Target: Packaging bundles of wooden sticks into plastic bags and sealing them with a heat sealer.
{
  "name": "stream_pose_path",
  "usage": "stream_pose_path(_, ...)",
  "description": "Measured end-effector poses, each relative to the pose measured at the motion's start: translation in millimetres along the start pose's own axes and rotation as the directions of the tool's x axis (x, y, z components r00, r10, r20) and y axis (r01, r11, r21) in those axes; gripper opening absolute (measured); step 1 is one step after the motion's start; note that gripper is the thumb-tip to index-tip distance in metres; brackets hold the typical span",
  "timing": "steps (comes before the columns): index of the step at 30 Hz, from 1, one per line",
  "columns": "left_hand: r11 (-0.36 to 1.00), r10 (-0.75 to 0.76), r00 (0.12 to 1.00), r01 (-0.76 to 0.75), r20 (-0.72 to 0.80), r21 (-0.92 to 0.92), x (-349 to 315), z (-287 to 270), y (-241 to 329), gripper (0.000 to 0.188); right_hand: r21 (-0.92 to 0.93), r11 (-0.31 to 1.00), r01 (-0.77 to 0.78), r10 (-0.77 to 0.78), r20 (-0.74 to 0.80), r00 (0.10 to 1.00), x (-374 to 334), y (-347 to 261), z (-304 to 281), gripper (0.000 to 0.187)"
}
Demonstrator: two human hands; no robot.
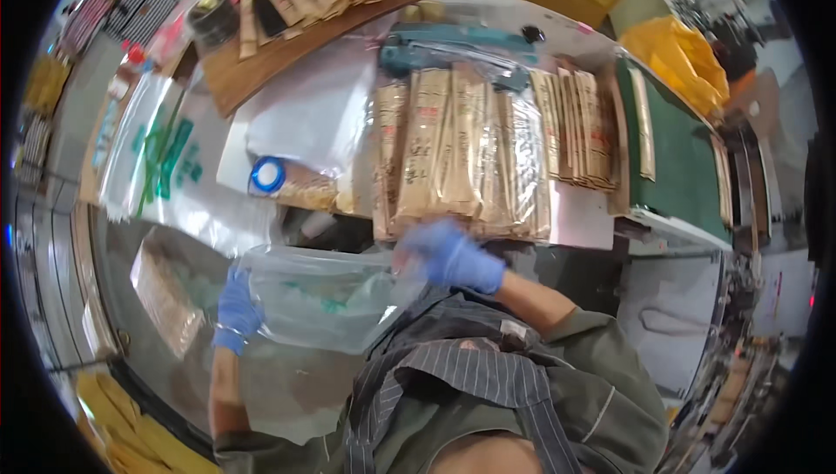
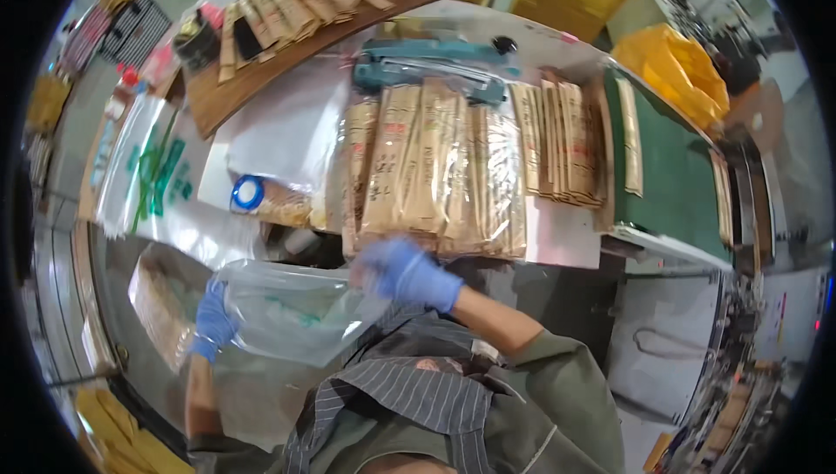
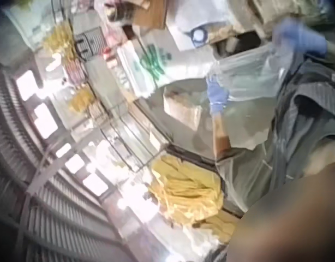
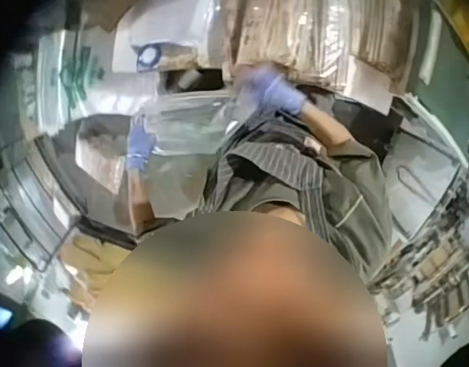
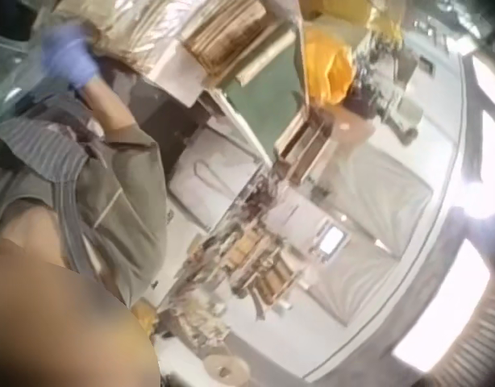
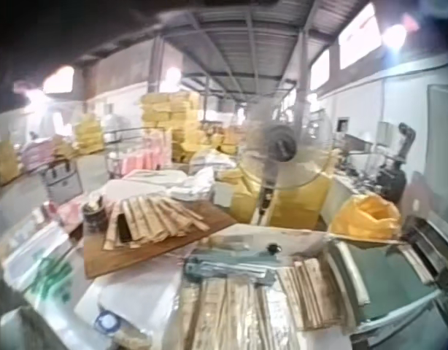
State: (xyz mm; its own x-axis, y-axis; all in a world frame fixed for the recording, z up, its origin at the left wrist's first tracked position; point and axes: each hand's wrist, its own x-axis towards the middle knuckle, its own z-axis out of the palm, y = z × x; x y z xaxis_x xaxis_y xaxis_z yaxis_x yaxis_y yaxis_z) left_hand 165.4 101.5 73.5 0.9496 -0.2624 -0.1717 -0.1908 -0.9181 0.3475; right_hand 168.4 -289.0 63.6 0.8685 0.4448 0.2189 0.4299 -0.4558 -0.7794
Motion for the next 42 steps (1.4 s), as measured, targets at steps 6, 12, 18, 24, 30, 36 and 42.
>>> stream_pose_path(6, 0.998, 0.056, 0.998, -0.057, -0.034, -0.037, 11, 1, 36, 0.067, 0.330, 0.672, -0.663, 0.725, -0.474, 0.500, 36, 93, -93, 0.035)
stream_pose_path(12, 0.997, -0.007, 0.999, 0.003, -0.046, -0.081, 1, 2, 48, 0.061, 0.866, 0.269, -0.422, 0.853, -0.011, 0.522, 61, 109, -83, 0.026)
stream_pose_path(18, 0.984, -0.092, 0.996, 0.093, 0.016, -0.154, -6, 5, 42, 0.061, 0.814, 0.530, -0.236, 0.760, -0.334, 0.558, 15, 96, -123, 0.030)
stream_pose_path(24, 0.977, -0.179, 0.984, 0.178, 0.004, -0.121, -13, 9, 26, 0.057, 0.263, 0.446, -0.855, 0.798, -0.550, 0.247, -73, 127, -158, 0.043)
stream_pose_path(30, 0.963, -0.046, 0.995, 0.021, -0.088, -0.267, 0, -6, 46, 0.056, 0.749, 0.364, -0.554, 0.885, -0.092, 0.456, -82, 159, -153, 0.030)
stream_pose_path(36, 0.992, -0.122, 0.988, 0.119, -0.096, -0.038, -14, 0, 47, 0.065, 0.868, 0.310, -0.389, 0.801, -0.018, 0.598, -28, 91, -123, 0.019)
stream_pose_path(42, 0.977, -0.184, 0.970, 0.198, 0.156, -0.079, 15, -21, 62, 0.082, 0.963, 0.130, -0.237, 0.744, 0.063, 0.665, -26, 13, -90, 0.023)
